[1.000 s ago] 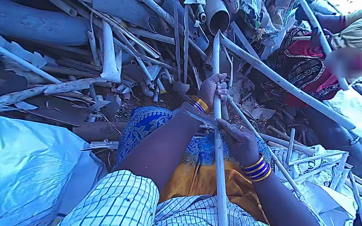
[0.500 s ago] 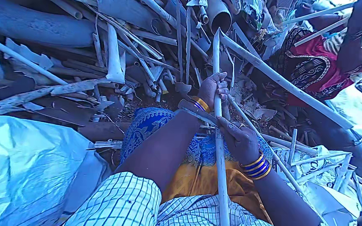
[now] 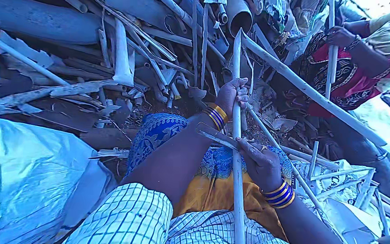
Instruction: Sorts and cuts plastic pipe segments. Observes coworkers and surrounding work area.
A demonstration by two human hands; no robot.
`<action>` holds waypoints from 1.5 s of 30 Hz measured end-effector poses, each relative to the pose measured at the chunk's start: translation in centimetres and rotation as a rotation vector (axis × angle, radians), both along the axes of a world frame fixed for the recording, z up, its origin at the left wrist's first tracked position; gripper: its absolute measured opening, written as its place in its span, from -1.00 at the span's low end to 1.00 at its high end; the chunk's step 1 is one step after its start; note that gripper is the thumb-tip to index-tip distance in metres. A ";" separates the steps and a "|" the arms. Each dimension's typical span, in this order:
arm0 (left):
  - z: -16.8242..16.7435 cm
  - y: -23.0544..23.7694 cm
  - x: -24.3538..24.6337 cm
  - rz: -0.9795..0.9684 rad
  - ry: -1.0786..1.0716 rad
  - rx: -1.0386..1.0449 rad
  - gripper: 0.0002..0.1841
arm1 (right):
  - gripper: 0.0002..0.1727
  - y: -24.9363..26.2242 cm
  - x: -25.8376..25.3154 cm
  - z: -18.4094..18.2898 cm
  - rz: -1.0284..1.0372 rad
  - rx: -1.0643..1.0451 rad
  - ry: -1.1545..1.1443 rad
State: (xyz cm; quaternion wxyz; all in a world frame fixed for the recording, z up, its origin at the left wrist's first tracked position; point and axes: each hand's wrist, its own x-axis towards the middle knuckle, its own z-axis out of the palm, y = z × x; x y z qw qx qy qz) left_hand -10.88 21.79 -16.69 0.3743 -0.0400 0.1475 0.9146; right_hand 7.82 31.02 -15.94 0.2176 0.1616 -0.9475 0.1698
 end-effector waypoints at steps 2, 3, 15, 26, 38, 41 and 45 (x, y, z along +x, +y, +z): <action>0.1 0.2 0.0 0.001 -0.017 -0.019 -0.62 | -0.66 0.0 -0.8 0.2 -0.023 0.044 0.027; 0.2 0.3 0.1 -0.002 -0.019 -0.021 -0.62 | -0.65 0.1 -1.3 0.3 -0.042 0.061 0.030; 0.4 0.3 0.3 0.000 0.013 0.004 -0.58 | -0.65 -0.5 -1.6 0.3 -0.089 -0.003 0.025; -2.3 -0.1 -0.8 -0.104 0.130 0.748 -0.44 | -0.67 -1.1 -3.2 -0.9 0.010 -0.377 -0.017; -1.2 -0.1 0.3 -0.002 0.089 0.483 -0.36 | -0.68 -1.3 -2.3 -0.6 0.010 -0.183 0.054; -1.0 -0.3 0.6 -0.016 0.080 0.490 -0.37 | -0.69 -1.2 -2.2 -0.5 0.006 -0.167 0.053; -0.9 -0.6 0.5 0.008 0.104 0.457 -0.38 | -0.67 -0.9 0.6 -1.0 0.059 -0.192 0.031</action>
